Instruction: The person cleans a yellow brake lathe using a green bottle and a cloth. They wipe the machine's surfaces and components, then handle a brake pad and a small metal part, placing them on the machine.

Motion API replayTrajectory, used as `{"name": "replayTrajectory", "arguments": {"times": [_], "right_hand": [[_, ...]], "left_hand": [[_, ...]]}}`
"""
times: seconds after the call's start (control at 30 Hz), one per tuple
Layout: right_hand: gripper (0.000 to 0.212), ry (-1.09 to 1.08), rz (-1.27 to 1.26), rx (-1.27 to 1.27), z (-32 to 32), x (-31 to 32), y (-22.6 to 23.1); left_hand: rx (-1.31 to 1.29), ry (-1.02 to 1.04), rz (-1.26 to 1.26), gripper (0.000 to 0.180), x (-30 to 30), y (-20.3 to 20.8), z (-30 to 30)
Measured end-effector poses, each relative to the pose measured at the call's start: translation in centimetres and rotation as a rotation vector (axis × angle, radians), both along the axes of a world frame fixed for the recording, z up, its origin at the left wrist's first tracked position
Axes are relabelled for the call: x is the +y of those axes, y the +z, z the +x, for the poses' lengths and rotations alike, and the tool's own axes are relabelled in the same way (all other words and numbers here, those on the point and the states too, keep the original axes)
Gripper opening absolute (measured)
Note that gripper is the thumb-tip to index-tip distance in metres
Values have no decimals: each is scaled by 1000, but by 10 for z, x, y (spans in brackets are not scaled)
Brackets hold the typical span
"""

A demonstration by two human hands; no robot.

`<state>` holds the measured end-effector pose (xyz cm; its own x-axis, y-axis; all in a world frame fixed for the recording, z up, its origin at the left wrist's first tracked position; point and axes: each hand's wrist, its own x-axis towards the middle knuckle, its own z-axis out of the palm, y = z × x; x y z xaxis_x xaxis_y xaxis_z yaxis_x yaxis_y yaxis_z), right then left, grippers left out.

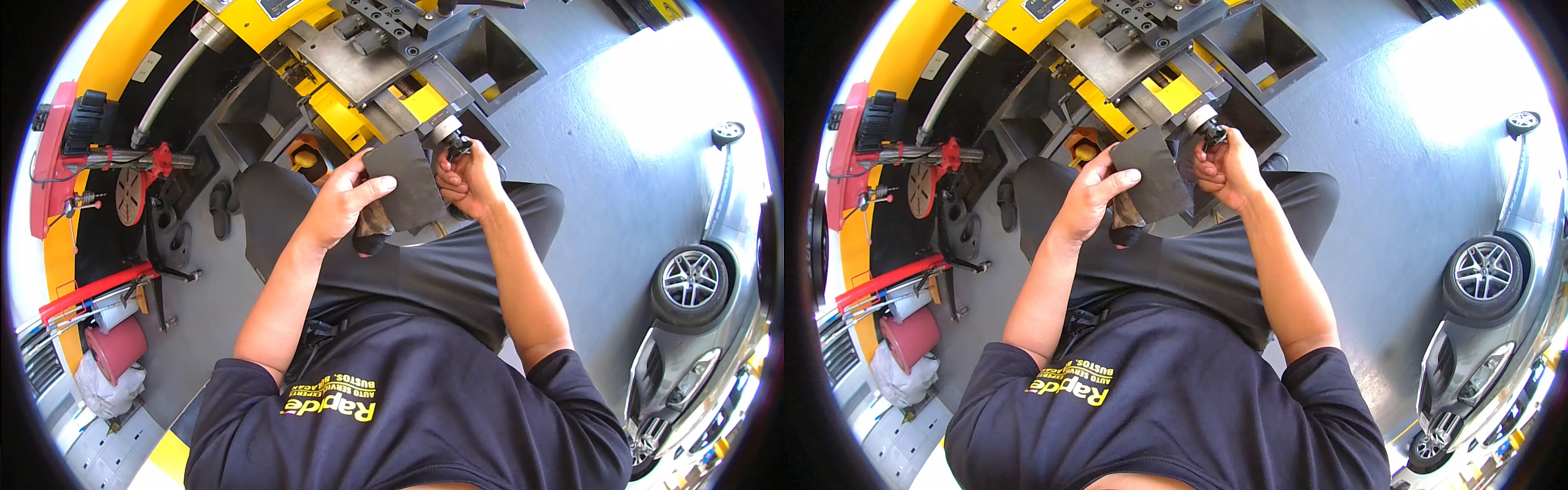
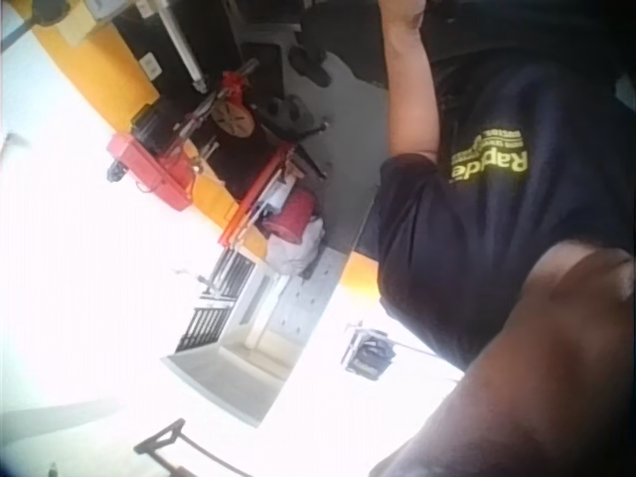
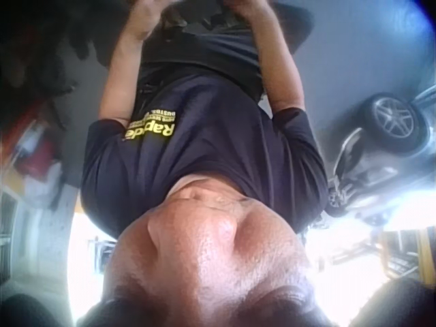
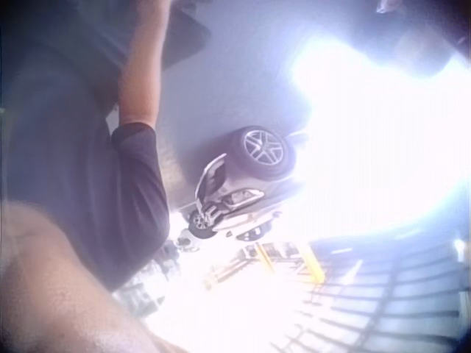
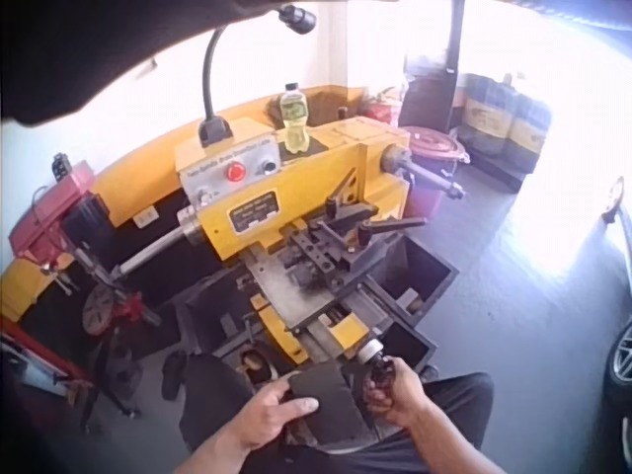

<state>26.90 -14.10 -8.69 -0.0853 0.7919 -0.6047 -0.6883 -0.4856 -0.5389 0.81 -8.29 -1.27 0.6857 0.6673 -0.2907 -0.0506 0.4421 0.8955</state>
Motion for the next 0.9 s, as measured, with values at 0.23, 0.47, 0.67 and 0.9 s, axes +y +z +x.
{"name": "replayTrajectory", "arguments": {"times": [0.23,0.47,0.67,0.9], "right_hand": [[73,57,-57,-63,8,-7,5],[56,71,286,-1566,0,-10,31],[60,-31,158,-707,1,-3,0],[63,-35,2,31,8,-8,-11]], "left_hand": [[17,10,-13,45,0,-3,4],[5,43,-24,48,3,-5,5],[11,50,-22,47,3,-2,6],[17,42,-24,48,-3,-3,5]]}}
